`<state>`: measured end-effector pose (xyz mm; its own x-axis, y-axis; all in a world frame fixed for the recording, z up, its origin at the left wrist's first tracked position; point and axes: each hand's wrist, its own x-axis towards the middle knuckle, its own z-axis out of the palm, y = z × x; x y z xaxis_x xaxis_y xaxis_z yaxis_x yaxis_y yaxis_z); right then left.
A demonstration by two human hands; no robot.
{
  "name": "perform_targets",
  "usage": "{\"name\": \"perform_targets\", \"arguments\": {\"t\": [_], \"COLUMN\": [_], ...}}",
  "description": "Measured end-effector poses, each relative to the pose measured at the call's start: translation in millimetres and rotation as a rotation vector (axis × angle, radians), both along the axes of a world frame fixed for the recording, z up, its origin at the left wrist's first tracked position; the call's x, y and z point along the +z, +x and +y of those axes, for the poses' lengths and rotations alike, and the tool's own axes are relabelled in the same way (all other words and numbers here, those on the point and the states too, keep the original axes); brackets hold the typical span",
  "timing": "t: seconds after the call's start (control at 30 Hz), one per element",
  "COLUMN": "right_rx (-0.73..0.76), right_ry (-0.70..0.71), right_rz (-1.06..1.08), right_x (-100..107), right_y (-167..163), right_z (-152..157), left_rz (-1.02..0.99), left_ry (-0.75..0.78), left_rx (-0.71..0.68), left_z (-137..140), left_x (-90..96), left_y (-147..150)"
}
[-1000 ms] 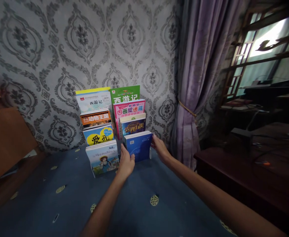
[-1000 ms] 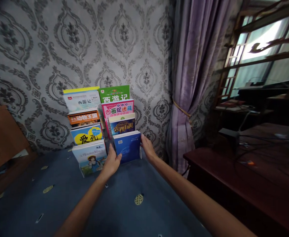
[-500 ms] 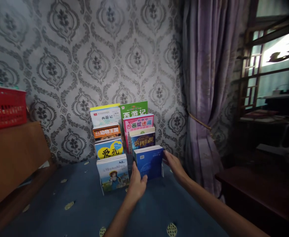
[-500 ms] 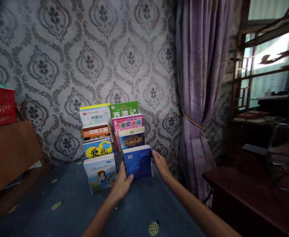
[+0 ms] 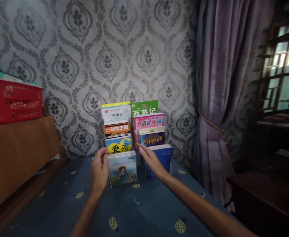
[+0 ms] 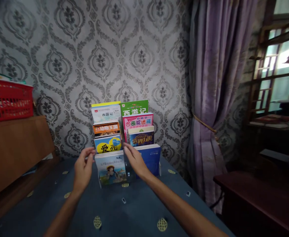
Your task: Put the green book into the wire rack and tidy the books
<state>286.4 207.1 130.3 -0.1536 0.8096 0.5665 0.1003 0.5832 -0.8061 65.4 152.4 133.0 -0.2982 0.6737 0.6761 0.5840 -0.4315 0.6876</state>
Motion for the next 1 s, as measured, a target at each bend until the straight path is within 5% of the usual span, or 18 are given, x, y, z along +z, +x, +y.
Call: {"name": "perform_targets", "arguments": {"t": [0.2,0.4,1.0], "right_rx": [-0.084,-0.191,-0.259], "right_ry": [-0.058,-0.076,-0.022], "right_rz": [-0.1,-0.155,-0.145], "right_x": [20.9,28.6,26.0], "right_y": [-38.0,-47.9,-49.7], "right_z": [47.8,77.3,85.0], "left_rz": [0.025,0.181,0.514], "left_ry": [-0.07,-0.163,-0.209], "left_rx": [0.05,-0.029,0.166], "left_z": [51.0,83.4,81.5], "left_x": [13.2,17.0,21.4], "left_y": [-46.4,-47.9,-29.5]}}
